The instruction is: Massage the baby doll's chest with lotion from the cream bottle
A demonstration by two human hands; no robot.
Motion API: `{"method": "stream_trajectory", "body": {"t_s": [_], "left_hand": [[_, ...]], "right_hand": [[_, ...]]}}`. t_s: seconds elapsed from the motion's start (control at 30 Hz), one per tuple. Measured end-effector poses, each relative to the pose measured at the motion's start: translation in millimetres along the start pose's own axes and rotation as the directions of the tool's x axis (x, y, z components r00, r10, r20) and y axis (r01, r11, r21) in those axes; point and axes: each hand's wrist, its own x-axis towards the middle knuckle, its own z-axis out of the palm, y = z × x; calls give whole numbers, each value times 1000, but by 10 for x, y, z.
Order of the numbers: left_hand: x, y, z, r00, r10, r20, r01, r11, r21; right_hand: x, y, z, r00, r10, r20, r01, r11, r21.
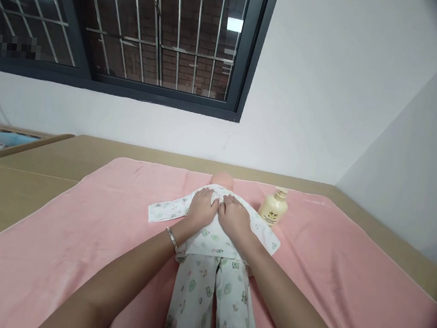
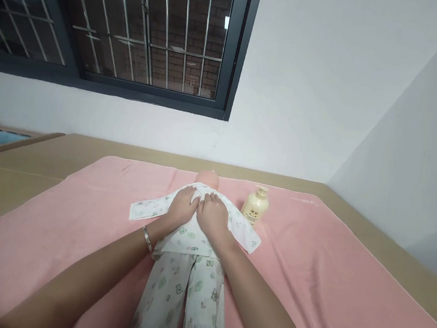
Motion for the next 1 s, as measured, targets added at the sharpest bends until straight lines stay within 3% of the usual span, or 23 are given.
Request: {"method": "stream_trajectory", "body": {"t_s": [0.17,0.63,1.0], "left_hand": [[-16,-29,78,999,-20,-42,17,997,-70],[-6,-32,79,998,-25,-50,19,993,-114],[23,-108,174,993,-8,-120,-9,990,-142]], "right_hand": [[80,138,91,999,10,38,-14,995,97],[69,145,139,1000,3,-15,-1,991,132],[92,129,121,1000,29,-6,-27,989,144]]}}
